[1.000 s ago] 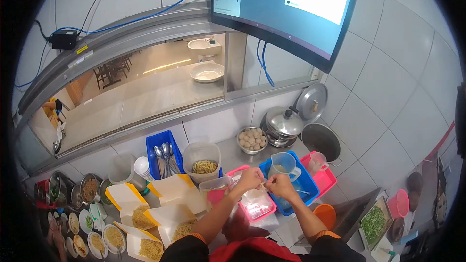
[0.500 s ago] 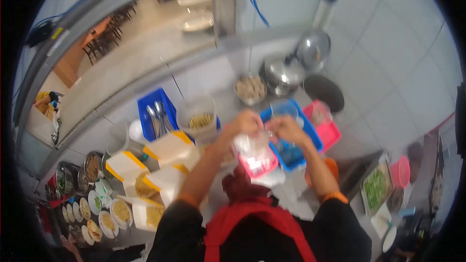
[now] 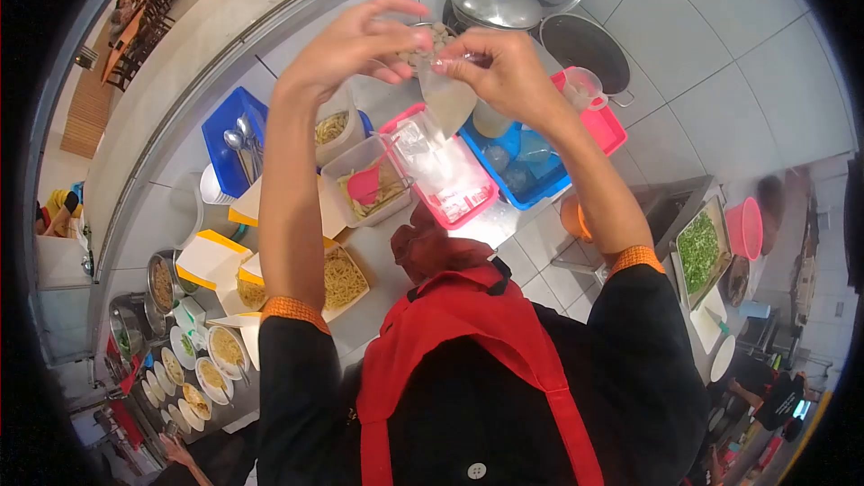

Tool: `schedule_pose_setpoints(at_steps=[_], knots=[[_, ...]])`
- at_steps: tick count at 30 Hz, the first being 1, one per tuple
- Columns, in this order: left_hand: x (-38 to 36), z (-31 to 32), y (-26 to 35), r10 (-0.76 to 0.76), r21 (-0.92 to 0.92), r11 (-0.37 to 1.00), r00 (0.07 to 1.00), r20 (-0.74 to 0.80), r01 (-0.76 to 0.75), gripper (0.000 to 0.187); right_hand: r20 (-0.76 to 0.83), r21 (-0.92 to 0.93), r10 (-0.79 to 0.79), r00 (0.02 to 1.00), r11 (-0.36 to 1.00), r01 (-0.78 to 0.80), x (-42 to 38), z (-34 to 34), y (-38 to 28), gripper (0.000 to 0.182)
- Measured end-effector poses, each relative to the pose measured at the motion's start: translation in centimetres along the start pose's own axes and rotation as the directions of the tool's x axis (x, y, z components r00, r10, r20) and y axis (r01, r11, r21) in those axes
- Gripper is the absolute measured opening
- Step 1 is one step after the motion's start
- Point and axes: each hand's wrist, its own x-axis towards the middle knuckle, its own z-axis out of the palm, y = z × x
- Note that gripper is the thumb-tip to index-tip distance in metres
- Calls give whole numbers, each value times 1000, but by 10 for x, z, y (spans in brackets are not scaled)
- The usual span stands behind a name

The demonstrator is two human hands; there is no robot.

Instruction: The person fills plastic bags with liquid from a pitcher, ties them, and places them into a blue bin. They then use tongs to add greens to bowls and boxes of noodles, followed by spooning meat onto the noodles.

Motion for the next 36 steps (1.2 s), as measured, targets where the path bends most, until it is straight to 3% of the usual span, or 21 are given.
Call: schedule_pose_setpoints(at_steps=[2, 3, 5, 7, 10, 13, 15, 16, 18, 21, 23, 25, 26, 27, 28, 29, 30, 31, 33, 34, 36], knots=[[-12, -9, -7, 255, -40, 964, 953, -162, -264, 77, -5, 44, 8, 1000, 999, -8, 12, -6, -9, 20], [-10, -4, -12, 256, -33, 964, 953, -161, -265, 77, 2, 84, 17, 1000, 996, -17, 18, -9, -15, 18], [-1, 14, -30, 505, 97, 863, 840, -199, -496, 76, 7, 75, -14, 1000, 997, 13, 29, -18, -35, 18], [7, 30, -28, 507, 60, 859, 832, -226, -508, 75, 17, 67, -44, 999, 997, 43, 39, -26, -50, 17], [5, 38, -10, 420, 45, 907, 898, -129, -418, 60, 102, -40, -63, 993, 997, 67, 50, -38, -74, 10], [4, 34, 2, 445, 47, 895, 878, -175, -444, 40, 220, 32, 81, 972, 995, -90, 51, -42, -99, 12], [-9, 21, 13, 391, 107, 920, 897, -206, -376, 25, -13, 91, -135, 991, 987, 135, 56, -36, -93, 14], [-11, 16, 15, 392, 109, 920, 897, -204, -377, 25, -16, 91, -136, 991, 986, 137, 56, -36, -95, 14], [-14, 3, 21, 625, 440, 762, 717, -308, -475, 20, -115, 153, -91, 989, 982, 108, 58, -34, -97, 16], [-25, -15, 36, 682, 511, 717, 630, -371, -474, 19, -196, 202, 8, 981, 979, 33, 64, -32, -108, 17], [-37, -23, 53, 688, 582, 689, 640, -342, -431, 13, -201, 278, 69, 977, 961, -11, 70, -31, -117, 12], [-43, -34, 63, 622, 504, 758, 693, -364, -415, 13, -201, 350, 131, 971, 935, -53, 71, -30, -123, 10], [-44, -38, 68, 735, 680, 605, 621, -275, -415, 16, -322, 94, -102, 941, 986, 139, 70, -28, -126, 18], [-46, -43, 70, 737, 686, 601, 616, -277, -411, 16, -375, -183, -350, 859, 936, 301, 70, -26, -130, 26], [-50, -49, 72, 673, 602, 680, 682, -285, -419, 17, -372, -178, -359, 856, 933, 314, 68, -23, -133, 26], [-55, -54, 73, 604, 513, 753, 744, -286, -413, 17, -194, -608, -656, 729, 664, 436, 64, -19, -135, 35], [-60, -58, 72, 603, 523, 752, 740, -298, -402, 17, 98, -867, -810, 578, 216, 449, 63, -13, -135, 44], [-65, -60, 69, 635, 533, 729, 715, -292, -430, 17, 89, -862, -816, 571, 224, 454, 76, -5, -121, 44], [-73, -58, 71, 662, 548, 705, 695, -281, -450, 16, 217, -886, -921, 323, -47, 462, 111, 9, -88, 57], [-76, -53, 78, 660, 583, 682, 716, -229, -442, 14, 451, -874, -671, 589, -197, 445, 87, -13, -114, 57], [-81, -43, 80, 637, 532, 715, 737, -227, -454, 10, 502, -827, -670, 546, -189, 529, 92, -33, -123, 51]])
